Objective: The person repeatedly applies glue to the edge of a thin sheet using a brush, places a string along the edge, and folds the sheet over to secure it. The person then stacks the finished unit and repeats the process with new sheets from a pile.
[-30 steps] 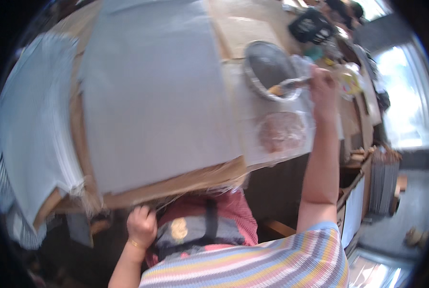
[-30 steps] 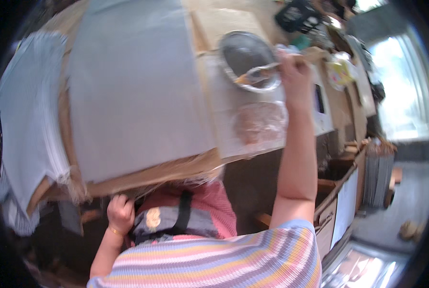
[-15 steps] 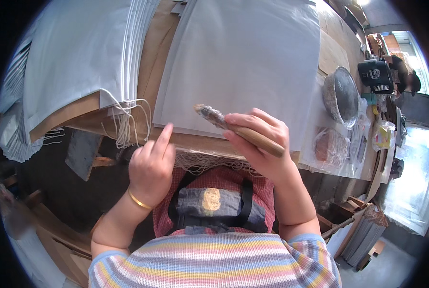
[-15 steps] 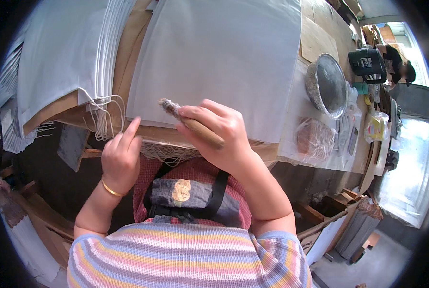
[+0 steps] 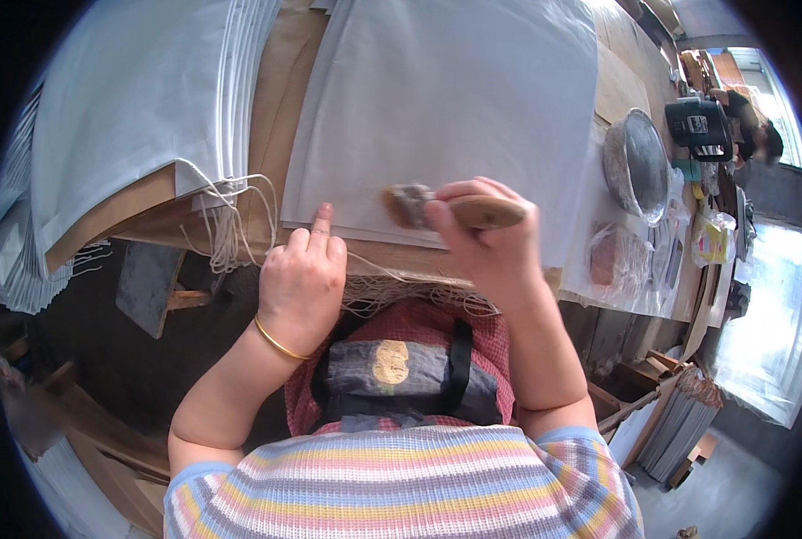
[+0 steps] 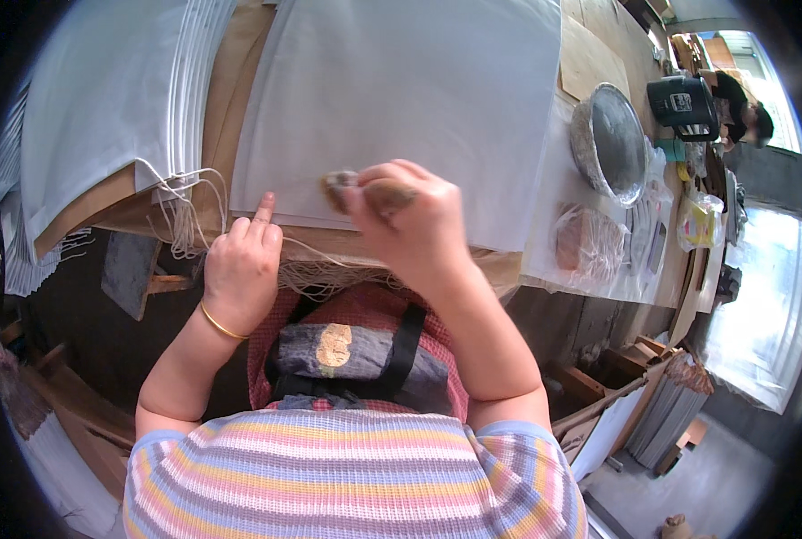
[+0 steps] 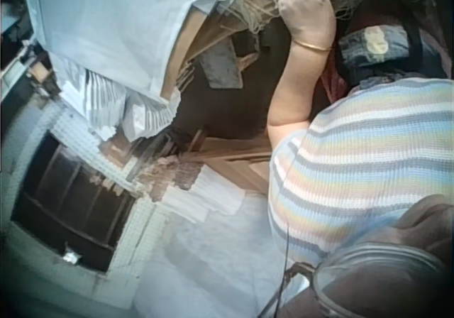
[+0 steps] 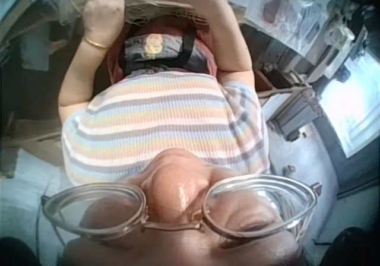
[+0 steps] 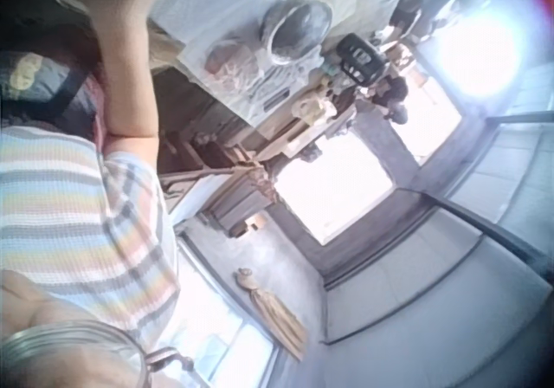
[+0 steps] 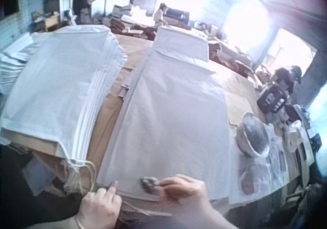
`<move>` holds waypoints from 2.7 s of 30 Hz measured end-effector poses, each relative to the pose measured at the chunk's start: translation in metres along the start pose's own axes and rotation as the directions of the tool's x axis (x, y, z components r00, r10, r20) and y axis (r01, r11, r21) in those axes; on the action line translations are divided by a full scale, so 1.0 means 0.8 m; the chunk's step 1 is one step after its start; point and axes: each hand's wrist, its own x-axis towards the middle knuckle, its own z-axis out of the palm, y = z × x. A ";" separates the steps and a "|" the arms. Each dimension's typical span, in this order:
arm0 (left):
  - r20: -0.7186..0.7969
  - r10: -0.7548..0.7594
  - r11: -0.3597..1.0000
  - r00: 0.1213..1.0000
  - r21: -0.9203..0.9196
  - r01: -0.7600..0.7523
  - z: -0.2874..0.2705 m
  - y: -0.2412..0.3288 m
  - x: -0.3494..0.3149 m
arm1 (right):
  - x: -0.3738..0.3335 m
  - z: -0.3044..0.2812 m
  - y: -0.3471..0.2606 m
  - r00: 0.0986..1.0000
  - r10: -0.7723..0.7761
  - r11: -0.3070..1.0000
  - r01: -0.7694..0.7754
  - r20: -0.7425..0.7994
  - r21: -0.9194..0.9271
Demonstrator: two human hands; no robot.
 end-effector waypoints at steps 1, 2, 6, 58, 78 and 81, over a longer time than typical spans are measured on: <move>0.003 -0.001 1.000 1.000 0.004 0.001 -0.001 -0.001 -0.001 | -0.006 -0.016 0.005 0.999 0.033 0.999 -0.033 -0.031 0.005; 0.000 0.012 1.000 1.000 -0.003 -0.012 -0.001 0.001 0.001 | -0.016 -0.034 0.005 0.981 0.178 0.983 -0.173 -0.081 0.062; 0.035 0.001 1.000 0.999 0.004 -0.001 0.000 -0.001 0.002 | -0.046 -0.097 0.037 0.941 0.299 0.933 -0.323 -0.159 -0.160; -0.376 0.088 0.996 0.922 0.064 -0.069 0.009 -0.029 0.049 | -0.109 -0.147 0.159 0.867 0.495 0.868 -0.497 -0.048 -0.017; -0.217 0.326 0.882 0.920 -0.280 -0.379 -0.001 -0.049 0.056 | -0.091 -0.121 0.154 0.984 0.175 0.982 -0.171 -0.038 0.085; -0.315 0.309 0.892 0.897 -0.232 -0.389 -0.012 -0.035 0.064 | -0.079 -0.124 0.144 0.978 0.201 0.979 -0.202 -0.050 -0.001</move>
